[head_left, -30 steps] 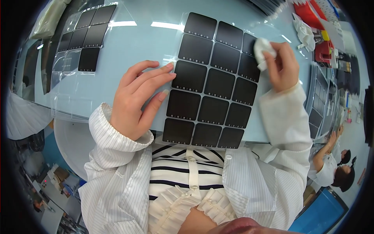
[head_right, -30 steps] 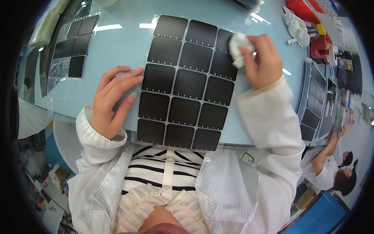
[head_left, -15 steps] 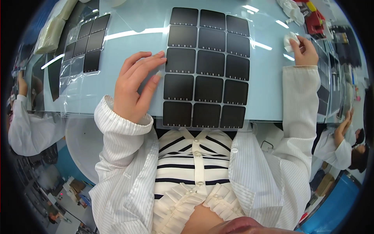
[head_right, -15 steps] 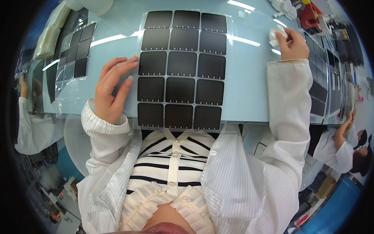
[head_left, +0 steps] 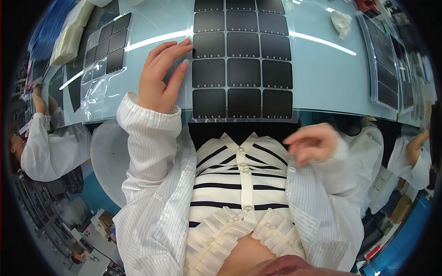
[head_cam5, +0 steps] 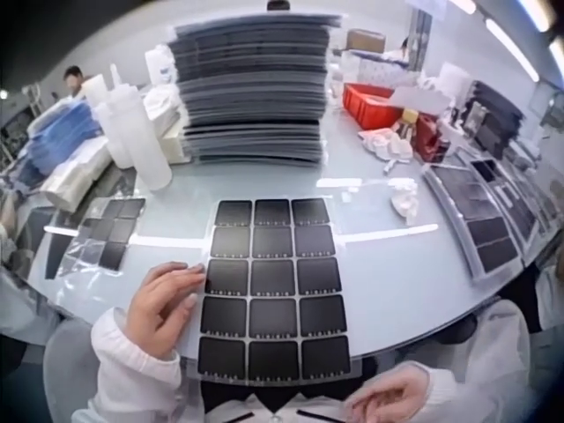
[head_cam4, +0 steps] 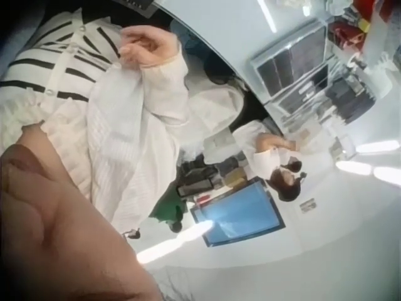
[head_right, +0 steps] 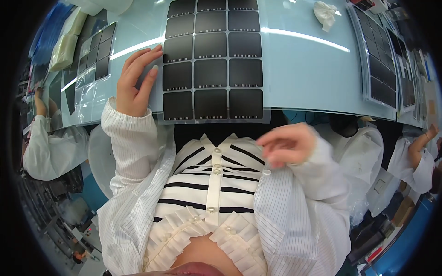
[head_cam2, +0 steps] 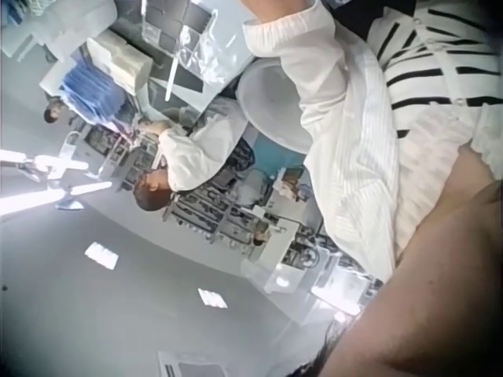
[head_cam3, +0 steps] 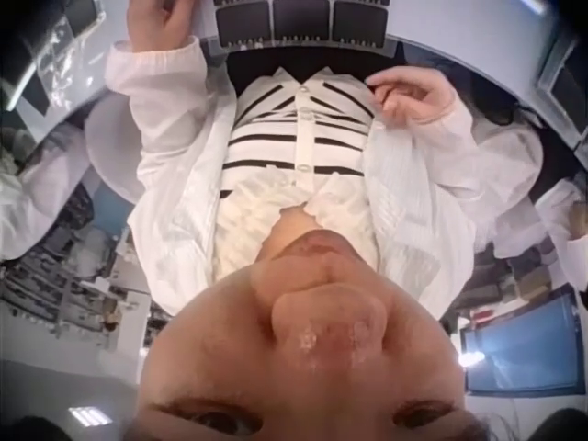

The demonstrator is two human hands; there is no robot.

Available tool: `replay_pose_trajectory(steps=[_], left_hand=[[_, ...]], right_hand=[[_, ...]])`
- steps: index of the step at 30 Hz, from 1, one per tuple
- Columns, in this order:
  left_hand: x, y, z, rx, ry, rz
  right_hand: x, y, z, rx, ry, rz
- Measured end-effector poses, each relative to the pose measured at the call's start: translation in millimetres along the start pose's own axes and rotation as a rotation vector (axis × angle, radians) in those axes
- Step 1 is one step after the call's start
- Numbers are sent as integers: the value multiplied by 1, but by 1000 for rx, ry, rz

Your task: Cleaning and inspecting small electronic components at a workbench using a cloth.

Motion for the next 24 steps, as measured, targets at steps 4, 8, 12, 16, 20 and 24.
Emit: replay_pose_trajectory(steps=[4, 8, 12, 16, 20, 24], left_hand=[[-2, -4, 2, 20, 9, -65], [-2, -4, -2, 19, 6, -58], [-3, -6, -1, 18, 10, -64], [0, -5, -3, 13, 25, -64], [0, -5, -3, 49, 29, -127], [5, -9, -6, 115, 28, -236]], right_hand=[[-54, 35, 54, 39, 130, 296], [-60, 24, 77, 160, 340, 423], [-57, 2, 69, 154, 563, 309], [-61, -8, 64, 147, 591, 245], [-59, -3, 61, 138, 602, 256], [-47, -7, 47, 210, 715, 250]])
Point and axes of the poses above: each hand's wrist, its own z-axis towards the middle knuckle, its own x-axis out of the back of the hand, y = z × x, the point moved 5 cm from there along z, towards the middle knuckle
